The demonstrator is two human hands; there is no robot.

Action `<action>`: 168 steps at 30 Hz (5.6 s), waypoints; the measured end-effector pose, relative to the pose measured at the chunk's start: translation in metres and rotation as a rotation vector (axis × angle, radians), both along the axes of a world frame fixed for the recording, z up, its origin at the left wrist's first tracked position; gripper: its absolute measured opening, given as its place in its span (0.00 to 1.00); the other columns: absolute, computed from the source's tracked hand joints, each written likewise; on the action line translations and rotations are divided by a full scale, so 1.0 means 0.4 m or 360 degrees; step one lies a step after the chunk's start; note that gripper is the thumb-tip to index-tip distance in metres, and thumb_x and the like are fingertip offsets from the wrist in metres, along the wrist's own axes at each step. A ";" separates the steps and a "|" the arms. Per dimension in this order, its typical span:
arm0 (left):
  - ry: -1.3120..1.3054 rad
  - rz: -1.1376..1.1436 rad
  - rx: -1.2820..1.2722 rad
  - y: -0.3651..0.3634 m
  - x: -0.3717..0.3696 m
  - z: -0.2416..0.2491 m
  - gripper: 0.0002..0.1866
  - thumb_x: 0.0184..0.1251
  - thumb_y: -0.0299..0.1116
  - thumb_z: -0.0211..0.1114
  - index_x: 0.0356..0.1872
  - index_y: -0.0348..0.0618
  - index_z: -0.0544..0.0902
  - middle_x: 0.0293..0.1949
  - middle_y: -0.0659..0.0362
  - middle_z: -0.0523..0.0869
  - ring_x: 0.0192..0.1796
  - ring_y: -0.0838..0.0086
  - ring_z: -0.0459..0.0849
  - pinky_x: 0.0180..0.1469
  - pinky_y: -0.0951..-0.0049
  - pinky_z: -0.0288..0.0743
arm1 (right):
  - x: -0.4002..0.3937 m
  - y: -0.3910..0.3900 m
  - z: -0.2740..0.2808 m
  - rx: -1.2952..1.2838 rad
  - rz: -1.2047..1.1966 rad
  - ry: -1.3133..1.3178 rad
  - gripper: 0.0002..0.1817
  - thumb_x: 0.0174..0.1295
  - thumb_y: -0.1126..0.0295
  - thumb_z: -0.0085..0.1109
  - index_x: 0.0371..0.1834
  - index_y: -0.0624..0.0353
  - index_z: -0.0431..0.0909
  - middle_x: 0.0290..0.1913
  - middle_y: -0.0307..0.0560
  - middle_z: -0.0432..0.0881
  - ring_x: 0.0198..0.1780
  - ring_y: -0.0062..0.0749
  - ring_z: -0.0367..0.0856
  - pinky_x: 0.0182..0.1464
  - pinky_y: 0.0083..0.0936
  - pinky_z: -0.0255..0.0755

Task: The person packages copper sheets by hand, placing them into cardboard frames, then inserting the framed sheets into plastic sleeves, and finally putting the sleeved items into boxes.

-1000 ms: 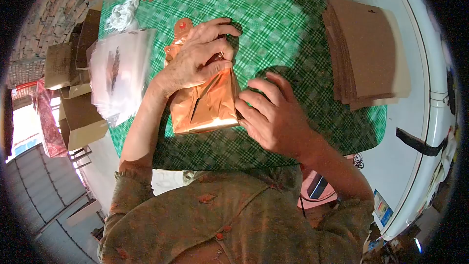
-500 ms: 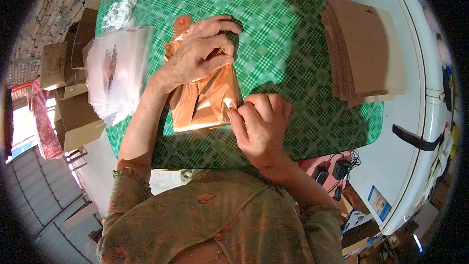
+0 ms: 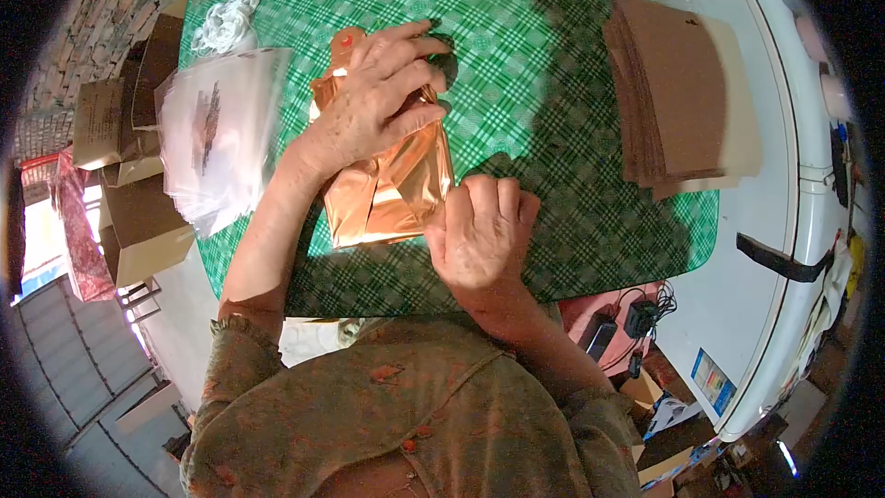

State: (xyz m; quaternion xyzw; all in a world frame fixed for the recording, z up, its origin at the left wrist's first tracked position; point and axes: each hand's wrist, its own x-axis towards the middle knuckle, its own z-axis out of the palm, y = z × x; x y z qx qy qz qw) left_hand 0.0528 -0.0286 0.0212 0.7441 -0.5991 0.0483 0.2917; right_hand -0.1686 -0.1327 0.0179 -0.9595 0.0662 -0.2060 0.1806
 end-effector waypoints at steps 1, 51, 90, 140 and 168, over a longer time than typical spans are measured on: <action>-0.0069 0.0046 -0.0001 0.001 -0.006 0.007 0.15 0.73 0.43 0.74 0.49 0.46 0.84 0.68 0.56 0.82 0.80 0.51 0.72 0.78 0.46 0.65 | 0.000 0.002 -0.003 -0.0025 -0.0016 -0.0002 0.11 0.53 0.68 0.68 0.35 0.53 0.76 0.42 0.45 0.74 0.45 0.46 0.73 0.49 0.47 0.65; -0.0169 0.0313 0.0352 0.115 -0.206 -0.024 0.29 0.82 0.55 0.58 0.73 0.50 0.83 0.80 0.54 0.75 0.88 0.58 0.60 0.90 0.46 0.45 | 0.224 -0.117 -0.004 -0.0266 0.0579 0.0094 0.32 0.79 0.60 0.57 0.79 0.70 0.69 0.83 0.62 0.69 0.88 0.49 0.61 0.88 0.59 0.46; 0.0648 0.1329 0.0089 0.244 -0.161 0.062 0.16 0.76 0.41 0.70 0.48 0.37 0.91 0.38 0.45 0.94 0.41 0.48 0.93 0.48 0.50 0.86 | 0.256 0.010 -0.004 0.0504 0.0561 -0.0149 0.32 0.82 0.58 0.50 0.81 0.68 0.61 0.79 0.63 0.66 0.80 0.63 0.64 0.82 0.57 0.56; -0.0072 0.1048 -0.0222 0.181 -0.162 0.012 0.23 0.78 0.44 0.66 0.64 0.40 0.81 0.58 0.48 0.87 0.61 0.52 0.88 0.56 0.52 0.86 | 0.247 0.017 -0.059 -0.0289 0.0386 0.0057 0.39 0.75 0.49 0.58 0.80 0.69 0.69 0.84 0.66 0.64 0.88 0.63 0.51 0.90 0.58 0.40; -0.0175 0.0816 0.0296 0.184 -0.230 -0.036 0.41 0.79 0.60 0.61 0.84 0.48 0.70 0.86 0.38 0.61 0.90 0.45 0.54 0.90 0.43 0.45 | 0.326 -0.131 -0.047 -0.0427 0.0234 -0.0221 0.18 0.74 0.65 0.65 0.62 0.58 0.77 0.65 0.51 0.78 0.70 0.55 0.75 0.66 0.57 0.73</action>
